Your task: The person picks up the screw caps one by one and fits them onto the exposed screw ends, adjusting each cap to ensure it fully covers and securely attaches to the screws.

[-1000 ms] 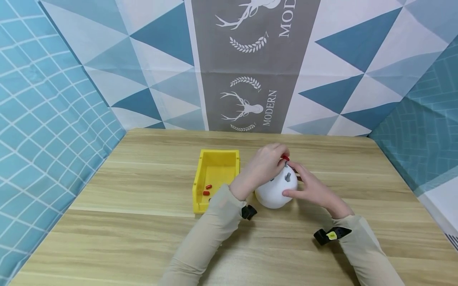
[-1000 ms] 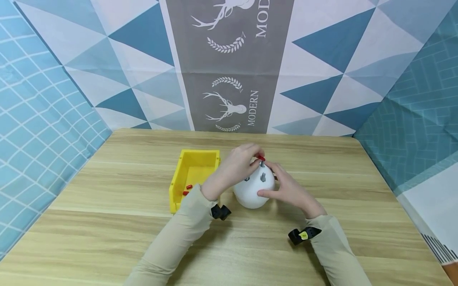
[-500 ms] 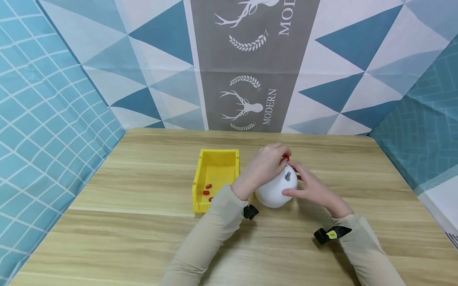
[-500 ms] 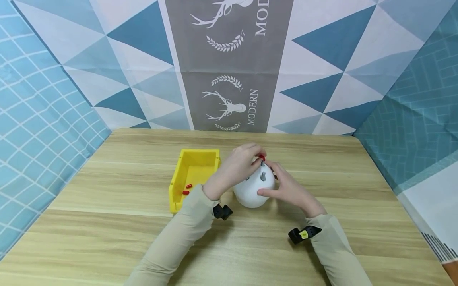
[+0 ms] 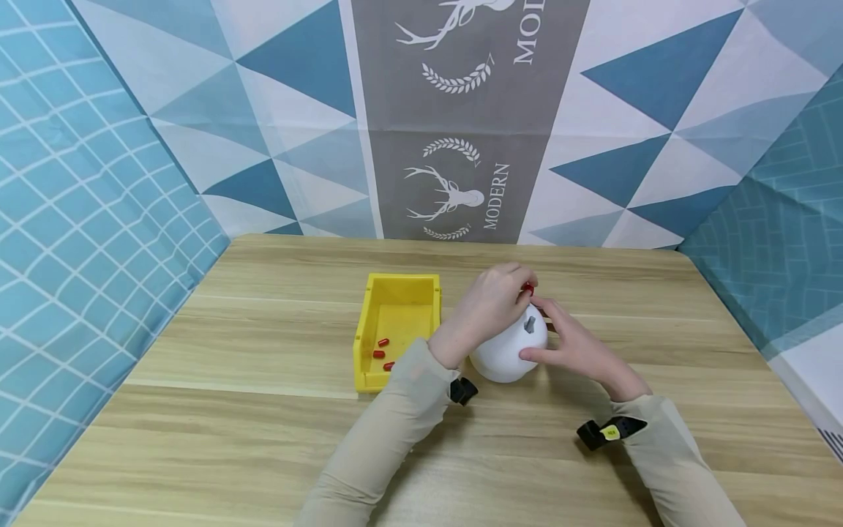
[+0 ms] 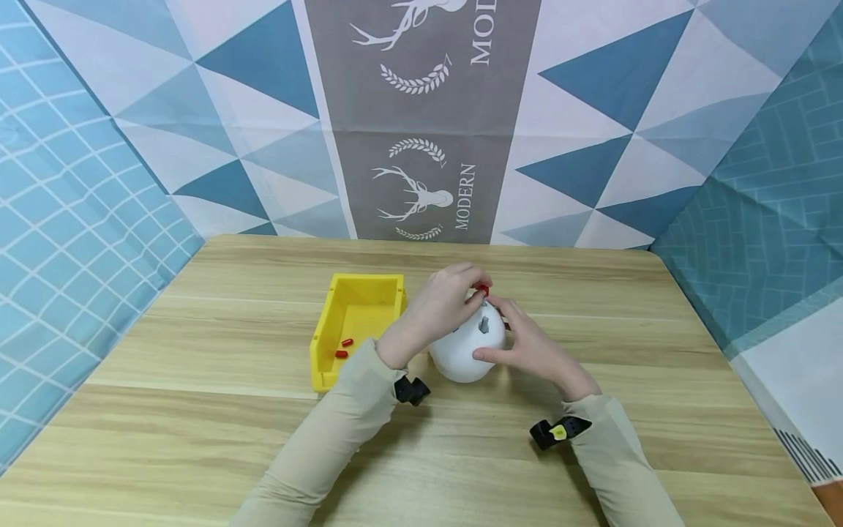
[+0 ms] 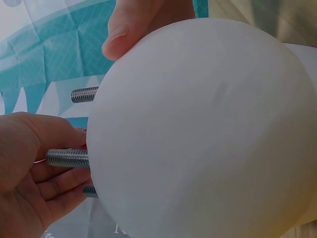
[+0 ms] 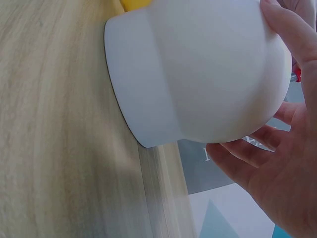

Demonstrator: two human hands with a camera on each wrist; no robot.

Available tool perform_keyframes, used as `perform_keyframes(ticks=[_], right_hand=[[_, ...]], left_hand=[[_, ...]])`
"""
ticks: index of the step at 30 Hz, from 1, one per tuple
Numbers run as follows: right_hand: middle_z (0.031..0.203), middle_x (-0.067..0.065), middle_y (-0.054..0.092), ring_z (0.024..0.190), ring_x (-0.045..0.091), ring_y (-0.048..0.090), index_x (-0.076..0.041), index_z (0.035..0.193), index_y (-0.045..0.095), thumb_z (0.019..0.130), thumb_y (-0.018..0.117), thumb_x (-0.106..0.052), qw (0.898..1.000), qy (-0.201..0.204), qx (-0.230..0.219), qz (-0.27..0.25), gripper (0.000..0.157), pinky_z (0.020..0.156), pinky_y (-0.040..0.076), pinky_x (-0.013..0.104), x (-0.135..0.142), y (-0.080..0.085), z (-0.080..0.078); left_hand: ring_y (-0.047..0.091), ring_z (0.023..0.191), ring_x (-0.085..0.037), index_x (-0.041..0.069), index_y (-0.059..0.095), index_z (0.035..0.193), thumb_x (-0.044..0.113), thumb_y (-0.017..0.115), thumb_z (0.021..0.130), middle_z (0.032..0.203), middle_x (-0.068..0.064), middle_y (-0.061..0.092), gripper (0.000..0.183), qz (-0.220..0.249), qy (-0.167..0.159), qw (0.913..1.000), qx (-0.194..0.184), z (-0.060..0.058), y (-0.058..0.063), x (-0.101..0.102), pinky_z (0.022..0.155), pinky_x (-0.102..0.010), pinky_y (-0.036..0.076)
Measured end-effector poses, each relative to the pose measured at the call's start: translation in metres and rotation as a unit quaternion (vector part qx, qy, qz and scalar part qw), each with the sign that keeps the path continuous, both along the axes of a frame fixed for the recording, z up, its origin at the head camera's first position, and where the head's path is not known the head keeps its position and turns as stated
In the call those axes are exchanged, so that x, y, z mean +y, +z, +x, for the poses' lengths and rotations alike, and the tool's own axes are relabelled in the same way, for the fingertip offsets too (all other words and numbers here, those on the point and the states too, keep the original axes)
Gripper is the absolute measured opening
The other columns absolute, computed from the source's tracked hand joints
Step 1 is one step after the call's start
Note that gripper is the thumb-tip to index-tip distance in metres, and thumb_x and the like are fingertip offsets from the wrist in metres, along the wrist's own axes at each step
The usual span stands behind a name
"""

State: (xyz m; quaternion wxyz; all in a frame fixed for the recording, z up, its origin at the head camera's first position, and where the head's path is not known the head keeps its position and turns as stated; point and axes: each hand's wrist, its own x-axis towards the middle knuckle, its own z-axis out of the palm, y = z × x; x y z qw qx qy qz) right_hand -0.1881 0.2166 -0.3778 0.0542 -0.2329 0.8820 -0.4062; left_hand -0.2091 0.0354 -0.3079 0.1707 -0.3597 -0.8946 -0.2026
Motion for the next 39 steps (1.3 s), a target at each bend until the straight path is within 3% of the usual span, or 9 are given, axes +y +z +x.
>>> perform_keyframes(ticks=[39], right_hand=[[0.141,0.010,0.029,0.124,0.033,0.037,-0.015,0.143,0.020,0.075,0.072,-0.037,1.000,0.001,0.007,0.004,0.088,0.097,0.035,0.055,-0.0013,0.0004,0.0005]], left_hand=[[0.060,0.087,-0.012,0.009,0.067,0.095,0.013,0.057,0.088,0.093,-0.001,0.065,0.013,0.010,0.004,0.9999,0.012,-0.0023,-0.0038,0.0018,0.079,-0.019,0.049]])
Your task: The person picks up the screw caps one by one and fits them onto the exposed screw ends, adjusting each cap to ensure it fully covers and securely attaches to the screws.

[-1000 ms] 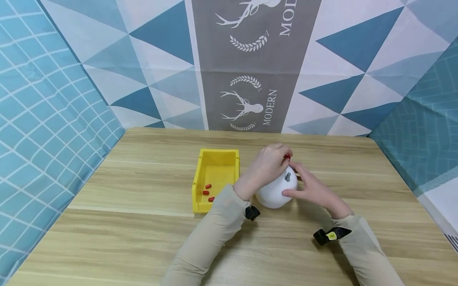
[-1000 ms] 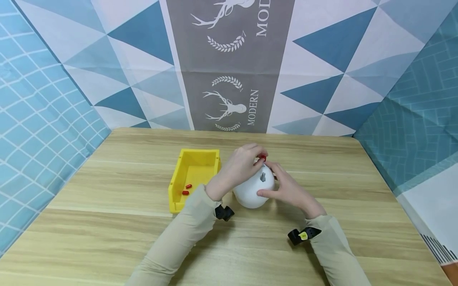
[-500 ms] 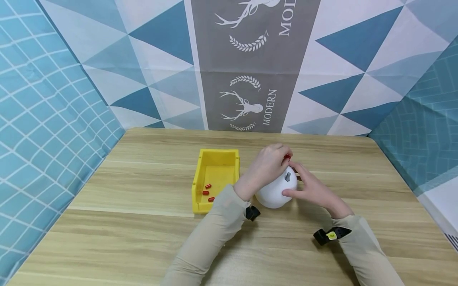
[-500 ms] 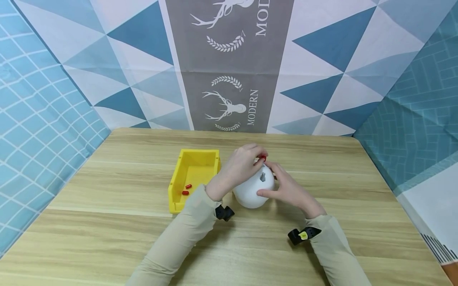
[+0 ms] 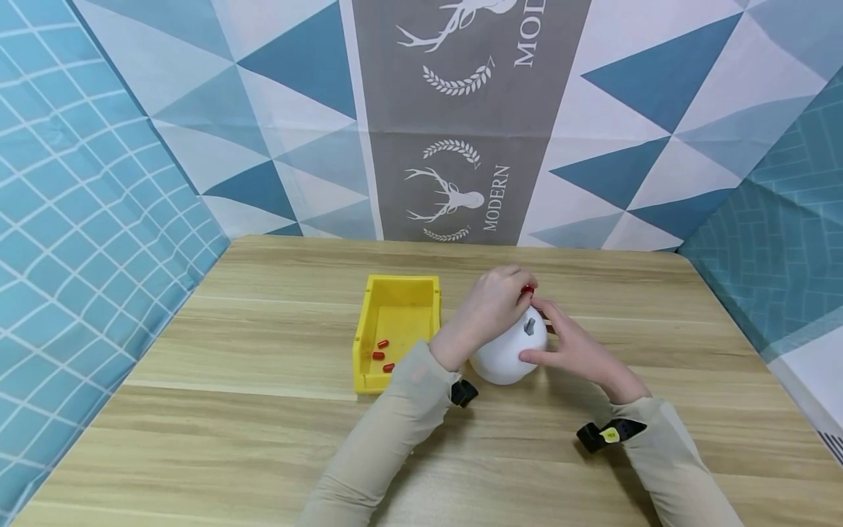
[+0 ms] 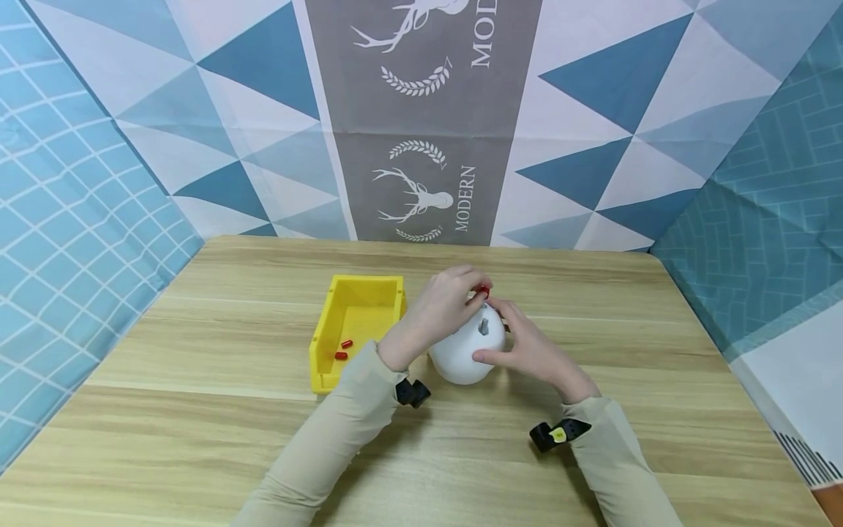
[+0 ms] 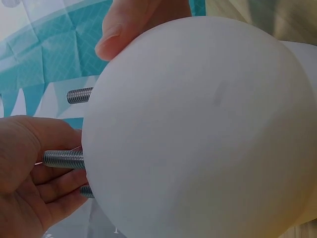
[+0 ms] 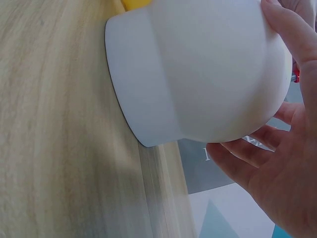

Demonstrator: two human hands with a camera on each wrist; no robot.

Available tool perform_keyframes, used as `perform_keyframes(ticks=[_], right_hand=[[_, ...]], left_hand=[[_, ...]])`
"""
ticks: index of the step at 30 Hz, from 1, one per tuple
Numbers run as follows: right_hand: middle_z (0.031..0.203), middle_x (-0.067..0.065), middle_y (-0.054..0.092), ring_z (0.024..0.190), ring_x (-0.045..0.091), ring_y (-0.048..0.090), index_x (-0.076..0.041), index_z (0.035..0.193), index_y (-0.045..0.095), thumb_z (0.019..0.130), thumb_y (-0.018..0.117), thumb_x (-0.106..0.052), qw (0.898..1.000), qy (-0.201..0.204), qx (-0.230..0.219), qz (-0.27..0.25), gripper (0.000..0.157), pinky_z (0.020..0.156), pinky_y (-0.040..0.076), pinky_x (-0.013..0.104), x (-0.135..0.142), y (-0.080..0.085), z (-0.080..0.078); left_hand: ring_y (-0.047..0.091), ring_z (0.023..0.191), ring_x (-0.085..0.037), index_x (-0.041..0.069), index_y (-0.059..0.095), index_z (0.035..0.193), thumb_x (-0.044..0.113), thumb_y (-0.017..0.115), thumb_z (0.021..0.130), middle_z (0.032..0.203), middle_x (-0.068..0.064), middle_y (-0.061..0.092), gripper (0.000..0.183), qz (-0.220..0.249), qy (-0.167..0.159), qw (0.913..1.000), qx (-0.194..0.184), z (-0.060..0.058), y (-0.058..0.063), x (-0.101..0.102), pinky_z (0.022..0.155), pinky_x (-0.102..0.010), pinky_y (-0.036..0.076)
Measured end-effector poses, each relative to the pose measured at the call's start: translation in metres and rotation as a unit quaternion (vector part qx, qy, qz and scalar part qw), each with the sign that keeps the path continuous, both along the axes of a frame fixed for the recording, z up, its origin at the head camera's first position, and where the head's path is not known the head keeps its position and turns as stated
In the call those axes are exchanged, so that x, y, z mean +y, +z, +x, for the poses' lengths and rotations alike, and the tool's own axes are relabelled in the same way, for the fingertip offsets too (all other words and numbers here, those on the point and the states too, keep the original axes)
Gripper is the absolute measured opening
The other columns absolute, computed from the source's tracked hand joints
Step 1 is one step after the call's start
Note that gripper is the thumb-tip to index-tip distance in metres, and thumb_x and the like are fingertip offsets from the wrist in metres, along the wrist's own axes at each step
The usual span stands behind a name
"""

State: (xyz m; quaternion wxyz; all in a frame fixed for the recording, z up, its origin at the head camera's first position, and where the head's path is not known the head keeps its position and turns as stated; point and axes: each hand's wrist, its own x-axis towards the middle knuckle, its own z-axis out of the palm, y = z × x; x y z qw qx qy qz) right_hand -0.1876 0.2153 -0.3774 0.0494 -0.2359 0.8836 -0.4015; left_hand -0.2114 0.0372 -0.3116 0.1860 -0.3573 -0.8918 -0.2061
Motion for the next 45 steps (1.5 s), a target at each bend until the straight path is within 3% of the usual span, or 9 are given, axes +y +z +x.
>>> perform_keyframes(ticks=[45], right_hand=[[0.141,0.011,0.029,0.124,0.035,0.038,-0.013,0.142,0.020,0.075,0.072,-0.038,1.000,-0.005,-0.004,0.006,0.088,0.097,0.035,0.056,-0.0001,-0.0008,0.0003]], left_hand=[[0.061,0.088,-0.012,0.010,0.067,0.094,0.014,0.057,0.088,0.095,0.000,0.065,0.013,0.005,-0.001,0.9996,-0.027,0.0009,-0.0039,-0.0011,0.078,-0.020,0.049]])
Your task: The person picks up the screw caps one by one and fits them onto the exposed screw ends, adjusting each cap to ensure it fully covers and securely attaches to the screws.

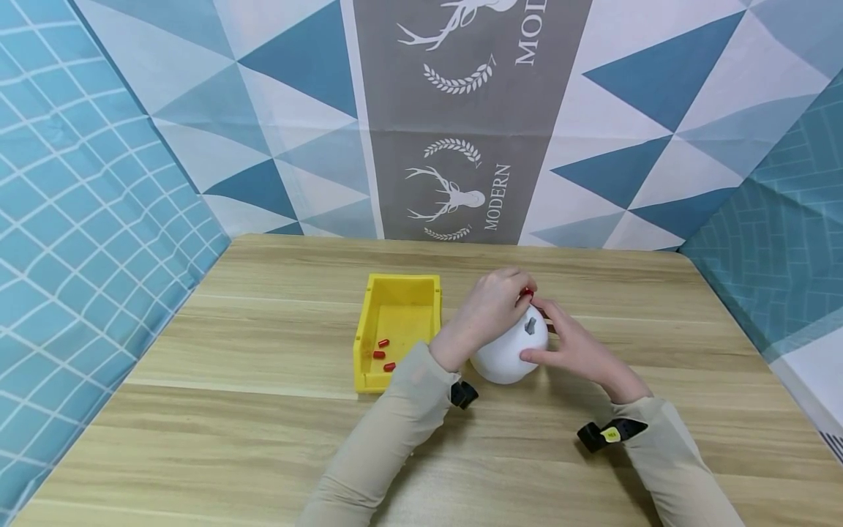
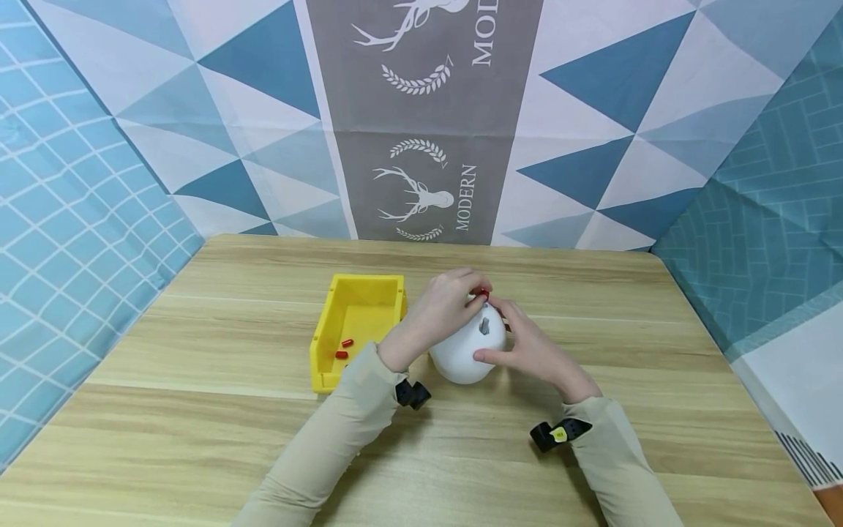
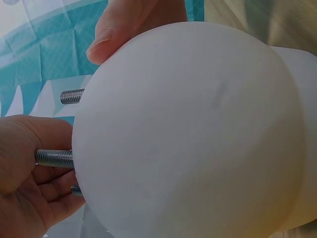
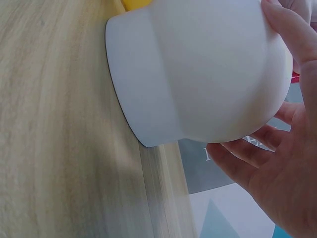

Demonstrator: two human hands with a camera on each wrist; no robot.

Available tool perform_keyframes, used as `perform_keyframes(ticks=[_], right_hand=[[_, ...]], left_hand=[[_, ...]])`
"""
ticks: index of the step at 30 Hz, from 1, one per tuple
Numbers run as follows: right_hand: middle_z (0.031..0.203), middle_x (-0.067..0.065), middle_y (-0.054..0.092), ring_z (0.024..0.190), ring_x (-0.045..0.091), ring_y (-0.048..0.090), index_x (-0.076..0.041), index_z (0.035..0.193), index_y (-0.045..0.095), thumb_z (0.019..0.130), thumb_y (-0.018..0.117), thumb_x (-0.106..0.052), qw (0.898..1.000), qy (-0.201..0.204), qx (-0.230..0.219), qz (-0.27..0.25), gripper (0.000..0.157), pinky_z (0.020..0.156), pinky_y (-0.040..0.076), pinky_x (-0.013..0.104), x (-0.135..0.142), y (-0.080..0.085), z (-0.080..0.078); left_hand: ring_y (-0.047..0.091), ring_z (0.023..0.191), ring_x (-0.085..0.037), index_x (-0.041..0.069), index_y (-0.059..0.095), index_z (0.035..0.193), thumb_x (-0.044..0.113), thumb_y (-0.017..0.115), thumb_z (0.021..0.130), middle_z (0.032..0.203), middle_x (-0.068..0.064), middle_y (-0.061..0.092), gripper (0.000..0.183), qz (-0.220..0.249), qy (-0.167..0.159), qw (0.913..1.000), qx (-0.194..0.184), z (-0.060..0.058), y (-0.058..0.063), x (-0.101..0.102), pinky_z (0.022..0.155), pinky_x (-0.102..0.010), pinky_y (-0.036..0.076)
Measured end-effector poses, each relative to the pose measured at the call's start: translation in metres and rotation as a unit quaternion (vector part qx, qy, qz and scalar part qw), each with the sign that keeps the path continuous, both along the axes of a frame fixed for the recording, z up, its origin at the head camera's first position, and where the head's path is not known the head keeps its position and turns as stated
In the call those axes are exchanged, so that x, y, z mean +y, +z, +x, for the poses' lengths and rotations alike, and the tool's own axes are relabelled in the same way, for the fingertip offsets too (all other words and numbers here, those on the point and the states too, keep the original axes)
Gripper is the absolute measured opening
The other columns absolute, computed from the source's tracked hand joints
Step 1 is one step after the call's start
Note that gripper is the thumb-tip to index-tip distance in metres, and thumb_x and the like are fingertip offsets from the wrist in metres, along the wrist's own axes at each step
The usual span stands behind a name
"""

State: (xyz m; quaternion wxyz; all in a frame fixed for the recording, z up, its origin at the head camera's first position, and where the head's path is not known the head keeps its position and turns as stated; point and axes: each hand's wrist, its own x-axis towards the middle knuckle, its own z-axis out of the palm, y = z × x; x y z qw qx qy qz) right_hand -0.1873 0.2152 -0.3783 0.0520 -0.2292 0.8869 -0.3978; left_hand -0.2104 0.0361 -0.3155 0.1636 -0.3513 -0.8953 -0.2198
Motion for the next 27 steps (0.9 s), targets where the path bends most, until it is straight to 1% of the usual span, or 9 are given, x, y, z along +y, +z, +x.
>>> perform_keyframes(ticks=[16,22,27], right_hand=[[0.141,0.010,0.029,0.124,0.035,0.038,-0.015,0.142,0.020,0.075,0.071,-0.040,1.000,-0.004,-0.007,0.000,0.088,0.097,0.034,0.056,0.0004,0.0003,0.0002],[0.142,0.010,0.028,0.124,0.036,0.037,-0.016,0.142,0.020,0.075,0.071,-0.041,1.000,-0.005,-0.008,0.001,0.089,0.097,0.034,0.056,0.0007,0.0005,0.0004],[0.143,0.011,0.027,0.124,0.037,0.037,-0.014,0.143,0.019,0.075,0.071,-0.041,1.000,-0.005,-0.004,0.006,0.089,0.096,0.034,0.057,0.0006,-0.0002,0.0001]], left_hand=[[0.061,0.082,-0.012,0.010,0.067,0.093,0.014,0.058,0.087,0.090,0.000,0.064,0.012,-0.012,0.007,0.9999,-0.006,0.0004,-0.0009,0.0007,0.073,-0.018,0.050],[0.061,0.083,-0.012,0.010,0.067,0.093,0.013,0.058,0.087,0.090,0.000,0.064,0.011,-0.016,0.013,0.9995,-0.022,0.0001,-0.0003,0.0018,0.074,-0.017,0.049],[0.060,0.083,-0.012,0.010,0.065,0.094,0.012,0.057,0.087,0.092,0.000,0.064,0.011,-0.023,0.015,0.9989,-0.038,0.0002,0.0013,0.0025,0.074,-0.018,0.049]])
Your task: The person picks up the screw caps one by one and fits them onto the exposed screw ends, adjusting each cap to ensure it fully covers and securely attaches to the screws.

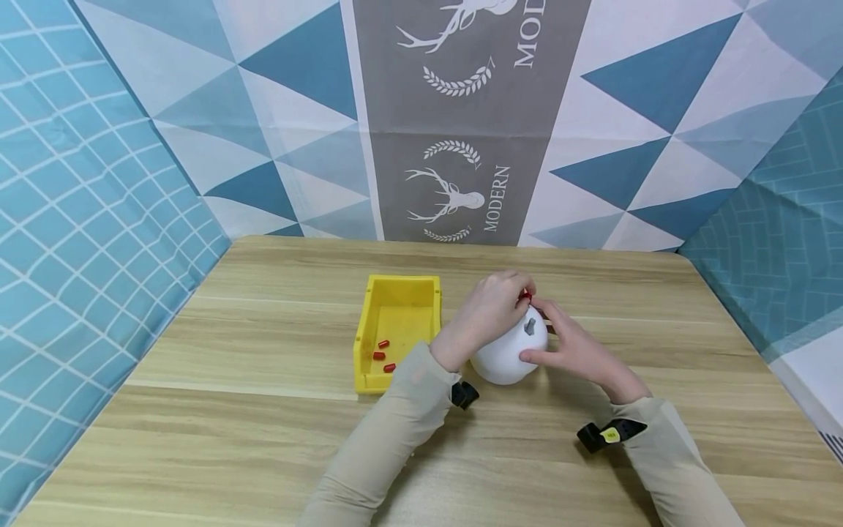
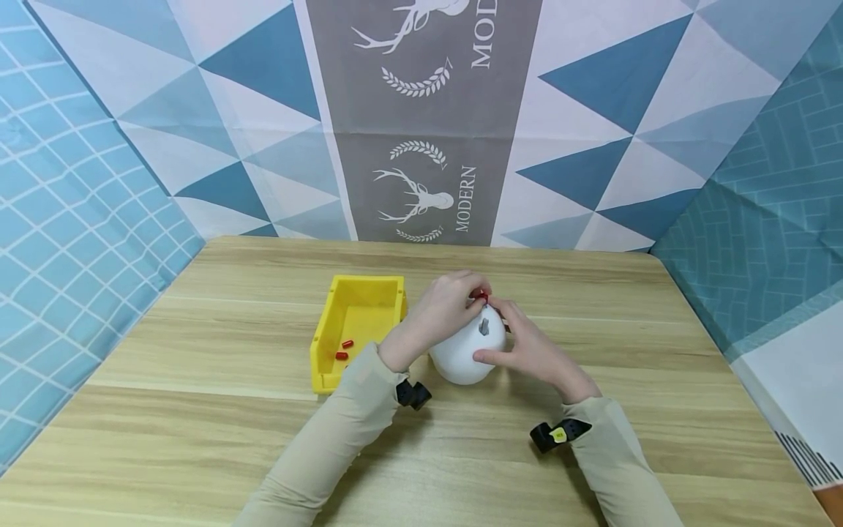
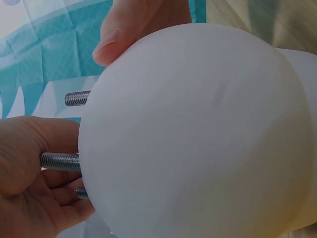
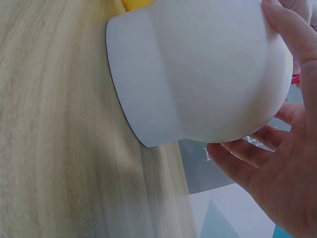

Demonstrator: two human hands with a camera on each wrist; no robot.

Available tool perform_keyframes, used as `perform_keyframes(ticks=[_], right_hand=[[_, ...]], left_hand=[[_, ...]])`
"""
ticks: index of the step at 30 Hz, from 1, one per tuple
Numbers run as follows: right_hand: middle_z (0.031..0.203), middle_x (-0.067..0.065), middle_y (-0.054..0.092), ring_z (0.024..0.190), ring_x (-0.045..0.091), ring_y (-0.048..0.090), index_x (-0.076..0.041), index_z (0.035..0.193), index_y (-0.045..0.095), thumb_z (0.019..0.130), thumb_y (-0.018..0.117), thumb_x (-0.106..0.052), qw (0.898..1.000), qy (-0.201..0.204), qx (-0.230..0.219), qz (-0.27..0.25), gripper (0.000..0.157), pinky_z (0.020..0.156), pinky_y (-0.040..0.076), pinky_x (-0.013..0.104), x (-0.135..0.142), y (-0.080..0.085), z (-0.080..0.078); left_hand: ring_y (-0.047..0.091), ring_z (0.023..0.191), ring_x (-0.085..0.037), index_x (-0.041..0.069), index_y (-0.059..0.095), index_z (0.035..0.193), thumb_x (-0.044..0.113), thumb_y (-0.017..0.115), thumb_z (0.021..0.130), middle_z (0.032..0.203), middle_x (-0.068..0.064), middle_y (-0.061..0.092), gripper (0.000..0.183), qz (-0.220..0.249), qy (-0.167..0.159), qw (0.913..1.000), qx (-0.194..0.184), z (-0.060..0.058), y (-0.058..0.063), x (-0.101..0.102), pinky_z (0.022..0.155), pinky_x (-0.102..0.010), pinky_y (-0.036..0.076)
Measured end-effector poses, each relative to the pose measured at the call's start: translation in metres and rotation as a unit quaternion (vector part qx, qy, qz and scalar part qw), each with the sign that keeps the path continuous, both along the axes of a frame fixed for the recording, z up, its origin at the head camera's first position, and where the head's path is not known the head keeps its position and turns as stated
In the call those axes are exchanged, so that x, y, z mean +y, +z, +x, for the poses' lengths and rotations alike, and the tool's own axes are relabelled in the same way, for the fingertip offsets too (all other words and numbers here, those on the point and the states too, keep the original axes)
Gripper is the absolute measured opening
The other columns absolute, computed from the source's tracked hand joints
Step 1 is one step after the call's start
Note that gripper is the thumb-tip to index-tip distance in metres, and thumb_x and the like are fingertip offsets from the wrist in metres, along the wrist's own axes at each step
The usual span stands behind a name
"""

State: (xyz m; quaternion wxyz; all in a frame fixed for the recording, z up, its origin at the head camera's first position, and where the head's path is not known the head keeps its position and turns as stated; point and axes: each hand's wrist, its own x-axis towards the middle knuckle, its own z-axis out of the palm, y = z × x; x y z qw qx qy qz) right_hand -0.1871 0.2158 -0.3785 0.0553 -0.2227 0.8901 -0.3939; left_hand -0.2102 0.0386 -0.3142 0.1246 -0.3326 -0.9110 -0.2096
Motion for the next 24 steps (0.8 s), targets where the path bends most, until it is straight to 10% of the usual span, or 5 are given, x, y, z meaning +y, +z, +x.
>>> perform_keyframes(ticks=[24], right_hand=[[0.142,0.013,0.027,0.124,0.036,0.037,-0.010,0.143,0.019,0.076,0.071,-0.037,1.000,0.007,0.005,-0.006,0.089,0.096,0.035,0.056,-0.0008,0.0007,0.0001]], left_hand=[[0.058,0.088,-0.013,0.007,0.052,0.116,0.016,0.054,0.088,0.103,-0.004,0.062,0.029,0.008,0.006,0.9999,0.004,0.0020,-0.0057,-0.0035,0.075,-0.024,0.049]])
